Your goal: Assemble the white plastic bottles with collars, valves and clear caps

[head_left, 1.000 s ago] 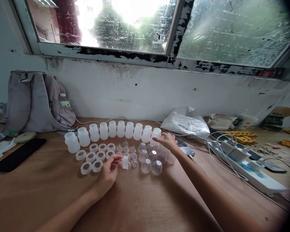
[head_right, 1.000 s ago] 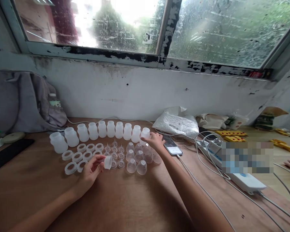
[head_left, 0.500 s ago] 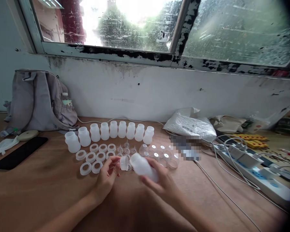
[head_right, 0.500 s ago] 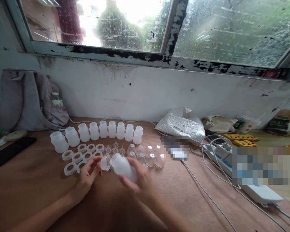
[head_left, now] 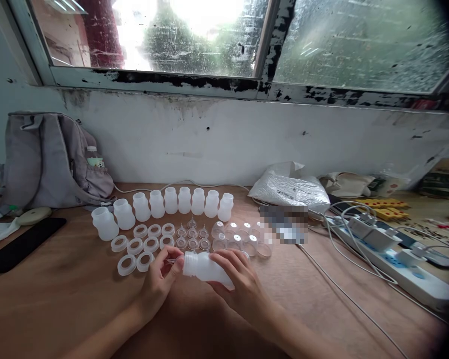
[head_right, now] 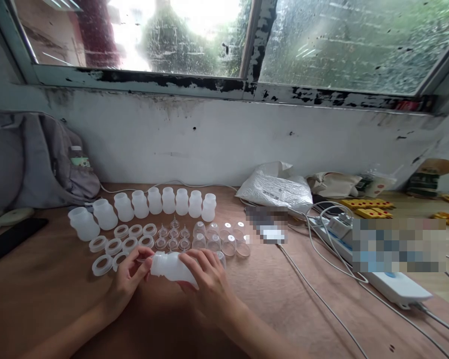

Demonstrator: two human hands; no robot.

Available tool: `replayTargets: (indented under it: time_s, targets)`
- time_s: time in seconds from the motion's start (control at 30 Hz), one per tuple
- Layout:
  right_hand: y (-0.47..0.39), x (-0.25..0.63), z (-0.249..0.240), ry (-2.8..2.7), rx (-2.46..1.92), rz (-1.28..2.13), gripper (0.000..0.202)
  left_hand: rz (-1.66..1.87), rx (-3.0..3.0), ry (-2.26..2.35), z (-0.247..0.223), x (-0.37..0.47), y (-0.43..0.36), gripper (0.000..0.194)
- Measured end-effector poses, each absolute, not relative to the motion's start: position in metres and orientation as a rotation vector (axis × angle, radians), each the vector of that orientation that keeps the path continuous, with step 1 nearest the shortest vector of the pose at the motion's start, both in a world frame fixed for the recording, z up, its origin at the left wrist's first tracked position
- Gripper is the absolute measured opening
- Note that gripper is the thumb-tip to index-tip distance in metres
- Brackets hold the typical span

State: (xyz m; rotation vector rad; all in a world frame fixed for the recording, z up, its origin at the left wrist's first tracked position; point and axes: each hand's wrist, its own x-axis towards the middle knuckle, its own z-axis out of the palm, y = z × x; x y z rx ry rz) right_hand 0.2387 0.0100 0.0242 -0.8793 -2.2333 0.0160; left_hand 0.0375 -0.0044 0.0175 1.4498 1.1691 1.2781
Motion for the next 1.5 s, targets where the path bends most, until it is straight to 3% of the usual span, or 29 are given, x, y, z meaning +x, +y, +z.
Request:
replayTargets:
  time_s: [0.27, 0.47, 1.1, 1.37, 1.5]
  targets:
    - [0.009, 0.237, 0.023, -2.2, -0.907, 0.13, 0.04, 1.262, 1.466, 1.078, 0.02, 0.034, -0.004, 0.017]
    - [0.004, 0.234, 0.025, -2.13, -1.04, 0.275, 0.038, 1.47, 1.231, 1.004, 0.018, 0.04, 0.001, 0.044]
    - [0.002, 0.229, 0.018, -2.112, -1.053, 0.354, 0.037, 1.164, 1.092, 0.981, 0.017, 0.036, 0.005, 0.047]
    - [-0.004, 0.227, 0.032, -1.746, -1.142, 1.324, 0.029, 1.09, 1.202, 0.978, 0.013, 0.034, -0.001, 0.036]
    - [-0.004, 0.227, 0.031, -1.575, -1.088, 1.529, 0.027, 1.106, 1.216, 0.961, 0.012, 0.033, -0.002, 0.036]
